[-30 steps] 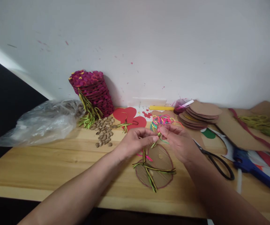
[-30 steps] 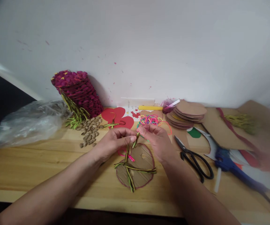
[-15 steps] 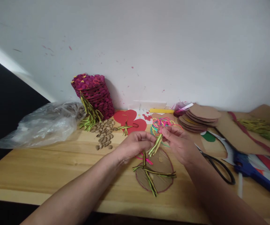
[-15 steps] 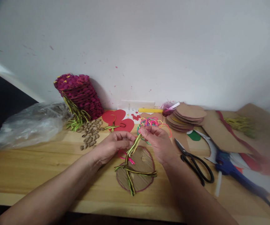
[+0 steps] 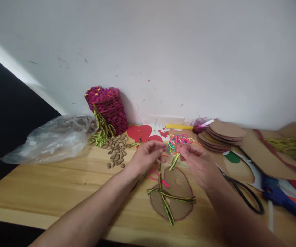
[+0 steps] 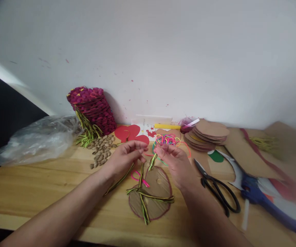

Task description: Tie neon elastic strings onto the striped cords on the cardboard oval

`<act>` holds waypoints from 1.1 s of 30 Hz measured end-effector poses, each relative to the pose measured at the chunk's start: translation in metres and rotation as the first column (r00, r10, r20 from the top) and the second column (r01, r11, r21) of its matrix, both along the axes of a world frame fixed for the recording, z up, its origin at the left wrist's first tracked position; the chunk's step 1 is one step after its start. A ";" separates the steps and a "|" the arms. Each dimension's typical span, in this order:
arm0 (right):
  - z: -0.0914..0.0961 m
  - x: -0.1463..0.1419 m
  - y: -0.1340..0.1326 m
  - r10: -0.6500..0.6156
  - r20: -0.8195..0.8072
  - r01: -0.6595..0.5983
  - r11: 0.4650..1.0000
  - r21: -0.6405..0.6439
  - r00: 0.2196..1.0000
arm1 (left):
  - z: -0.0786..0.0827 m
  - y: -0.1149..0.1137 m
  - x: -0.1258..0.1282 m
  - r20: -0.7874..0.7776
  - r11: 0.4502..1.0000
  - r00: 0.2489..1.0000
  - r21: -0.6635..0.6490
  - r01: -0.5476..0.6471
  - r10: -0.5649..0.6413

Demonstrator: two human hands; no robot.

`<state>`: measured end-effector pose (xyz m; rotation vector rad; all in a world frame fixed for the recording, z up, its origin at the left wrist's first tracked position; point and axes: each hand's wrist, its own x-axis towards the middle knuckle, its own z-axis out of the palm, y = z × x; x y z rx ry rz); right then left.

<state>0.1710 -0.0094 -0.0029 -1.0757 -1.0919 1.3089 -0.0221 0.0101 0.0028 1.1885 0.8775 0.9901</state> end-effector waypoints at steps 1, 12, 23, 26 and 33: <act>0.000 0.000 0.000 0.001 0.005 -0.001 1.000 -0.002 1.000 | 0.001 0.000 -0.001 0.006 1.000 1.000 0.011 -0.003 0.003; -0.008 0.002 0.000 -0.004 0.021 0.003 1.000 0.023 1.000 | 0.003 -0.010 0.003 -0.019 0.969 0.975 -0.115 0.217 -0.221; 0.000 0.000 0.001 -0.004 0.018 0.003 1.000 0.015 1.000 | 0.011 -0.010 0.003 0.044 0.968 0.979 -0.150 0.202 -0.198; -0.002 -0.001 0.000 0.014 0.034 -0.015 0.999 0.036 0.999 | 0.011 -0.011 0.003 -0.004 0.965 0.978 -0.165 0.205 -0.208; -0.002 -0.002 -0.001 0.006 0.090 -0.011 0.998 0.060 0.996 | 0.011 -0.013 0.004 -0.053 0.956 0.961 -0.132 0.262 -0.270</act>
